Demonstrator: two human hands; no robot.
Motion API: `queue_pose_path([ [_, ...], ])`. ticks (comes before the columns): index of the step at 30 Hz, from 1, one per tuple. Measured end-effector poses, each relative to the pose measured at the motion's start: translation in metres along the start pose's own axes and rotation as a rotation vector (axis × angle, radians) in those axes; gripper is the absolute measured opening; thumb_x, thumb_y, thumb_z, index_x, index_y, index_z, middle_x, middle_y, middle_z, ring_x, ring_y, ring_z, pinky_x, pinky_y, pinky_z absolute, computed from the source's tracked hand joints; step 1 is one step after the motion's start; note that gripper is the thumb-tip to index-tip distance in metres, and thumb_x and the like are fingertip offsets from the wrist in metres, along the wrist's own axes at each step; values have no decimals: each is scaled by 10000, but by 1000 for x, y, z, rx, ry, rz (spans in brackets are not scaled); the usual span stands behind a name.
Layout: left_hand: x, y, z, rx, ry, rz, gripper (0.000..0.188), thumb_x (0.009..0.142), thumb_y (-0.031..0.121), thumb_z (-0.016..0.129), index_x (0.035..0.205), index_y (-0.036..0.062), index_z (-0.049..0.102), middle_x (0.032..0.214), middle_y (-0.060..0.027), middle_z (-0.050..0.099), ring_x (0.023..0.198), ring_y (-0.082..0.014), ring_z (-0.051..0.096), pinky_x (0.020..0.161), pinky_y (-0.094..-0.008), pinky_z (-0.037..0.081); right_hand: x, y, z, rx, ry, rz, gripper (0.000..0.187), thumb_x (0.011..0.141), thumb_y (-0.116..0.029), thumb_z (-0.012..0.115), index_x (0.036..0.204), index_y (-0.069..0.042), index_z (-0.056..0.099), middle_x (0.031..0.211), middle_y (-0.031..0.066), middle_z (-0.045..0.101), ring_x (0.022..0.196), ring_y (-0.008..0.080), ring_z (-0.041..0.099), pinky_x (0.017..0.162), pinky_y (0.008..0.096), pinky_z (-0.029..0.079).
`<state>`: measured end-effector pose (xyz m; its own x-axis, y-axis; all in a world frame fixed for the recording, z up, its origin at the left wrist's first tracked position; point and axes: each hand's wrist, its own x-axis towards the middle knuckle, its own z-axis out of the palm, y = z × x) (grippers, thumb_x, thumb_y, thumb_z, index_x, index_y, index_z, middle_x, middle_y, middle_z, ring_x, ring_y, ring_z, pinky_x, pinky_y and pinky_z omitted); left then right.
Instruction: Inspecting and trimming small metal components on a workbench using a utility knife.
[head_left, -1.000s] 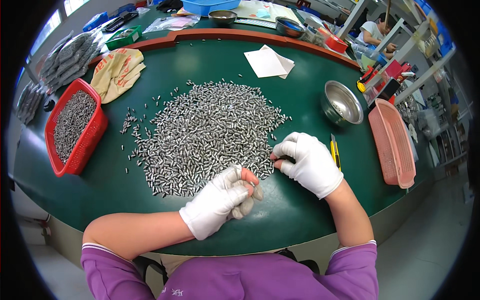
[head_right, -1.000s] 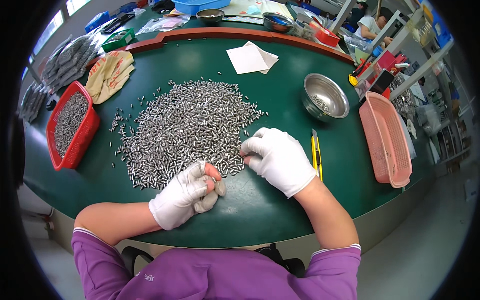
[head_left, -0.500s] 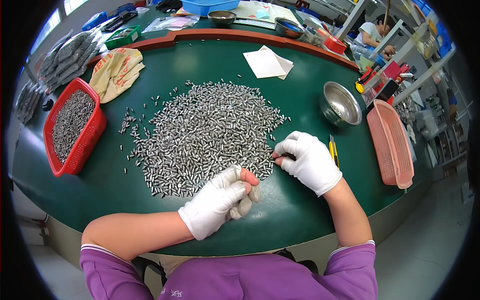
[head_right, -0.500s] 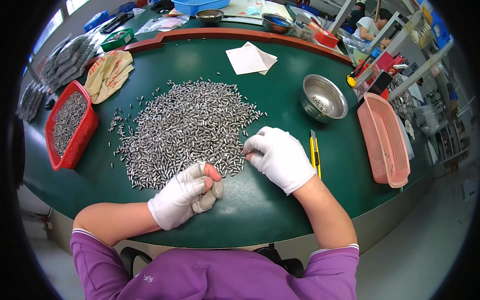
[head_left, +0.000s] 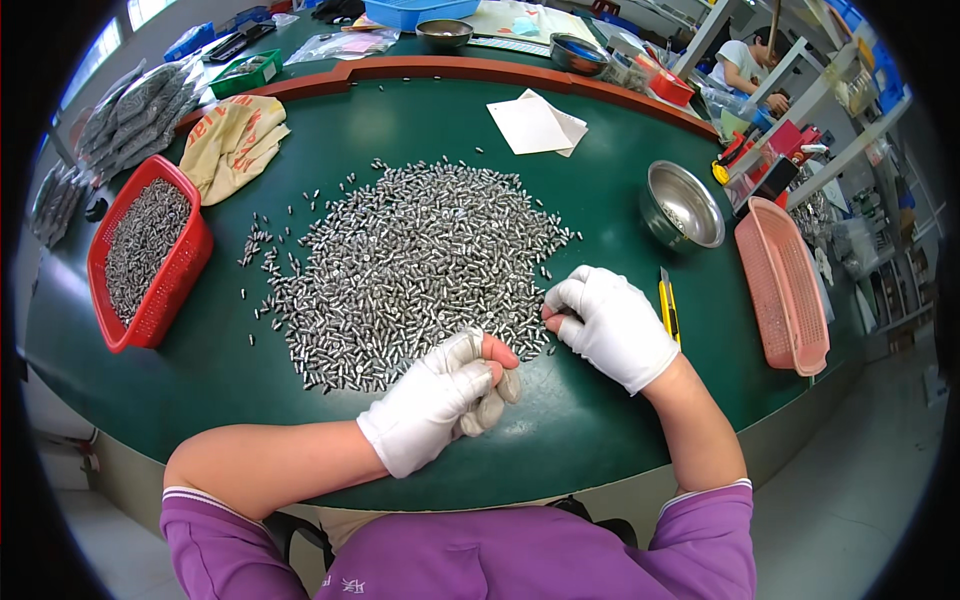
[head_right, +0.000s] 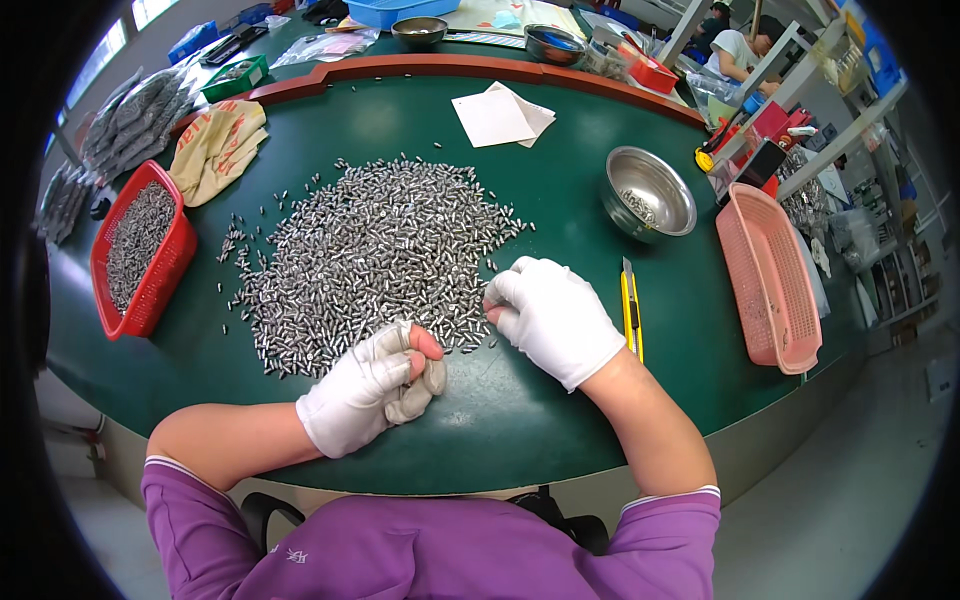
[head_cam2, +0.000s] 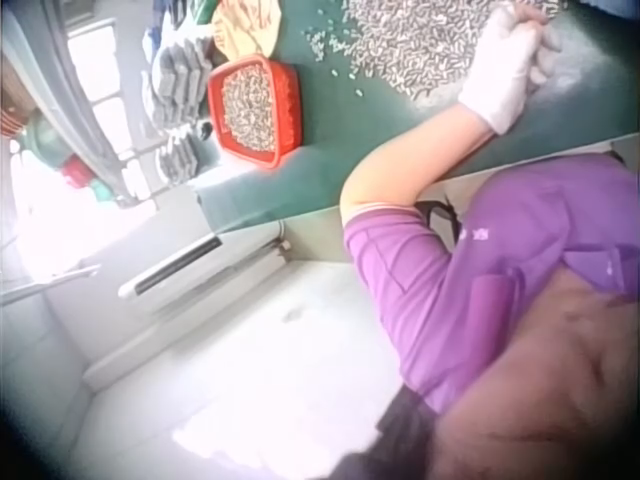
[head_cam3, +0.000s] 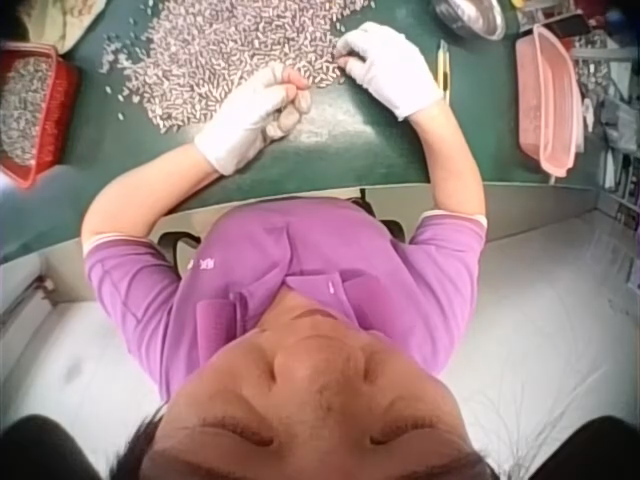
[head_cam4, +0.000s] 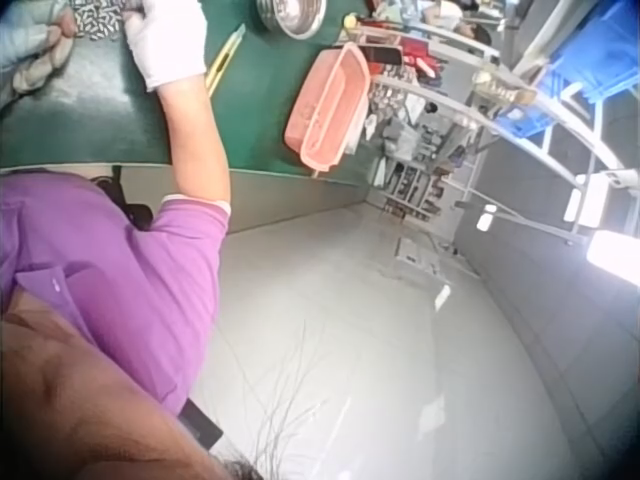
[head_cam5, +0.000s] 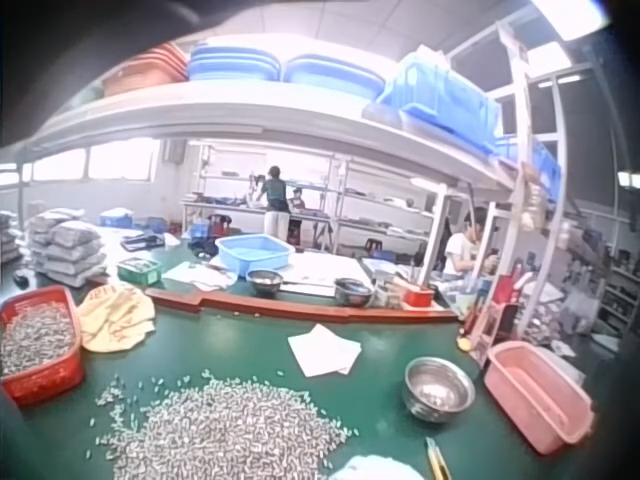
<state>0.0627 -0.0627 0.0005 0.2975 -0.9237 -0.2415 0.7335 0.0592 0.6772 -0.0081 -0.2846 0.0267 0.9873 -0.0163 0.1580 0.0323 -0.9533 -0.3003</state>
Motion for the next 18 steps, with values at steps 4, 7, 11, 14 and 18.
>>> queue_pose_path([
  [4,-2,3,3,97,68,-35,128,970,184,529,1070,110,502,867,-1,571,613,-50,422,519,-185,324,3,-9,-2,35,115,-153,116,782,-171,691,870,-116,639,839,73,605,806,296,592,723,402,490],
  [7,0,6,8,141,102,-66,159,967,214,556,1070,108,498,841,9,563,607,-50,429,515,-187,324,3,-18,-6,167,145,-351,151,754,-165,715,860,-117,619,838,49,602,786,277,584,698,383,480],
  [11,0,7,10,166,105,-82,156,970,219,553,1057,104,494,823,12,563,600,-49,431,509,-188,322,0,-23,-1,180,146,-436,253,829,-362,679,863,-124,600,839,48,619,777,269,593,688,377,476],
  [14,0,6,9,193,123,-71,125,987,218,519,1030,103,495,813,10,566,591,-47,430,506,-186,319,2,-22,-1,215,183,-439,207,816,-289,702,879,-124,593,832,40,621,763,264,592,679,377,476],
  [18,0,5,6,97,79,-47,129,997,230,502,1018,102,500,809,3,574,595,-47,436,507,-179,320,2,-19,-1,258,232,-306,133,734,-141,723,847,-136,652,844,40,630,789,271,597,689,388,491],
])
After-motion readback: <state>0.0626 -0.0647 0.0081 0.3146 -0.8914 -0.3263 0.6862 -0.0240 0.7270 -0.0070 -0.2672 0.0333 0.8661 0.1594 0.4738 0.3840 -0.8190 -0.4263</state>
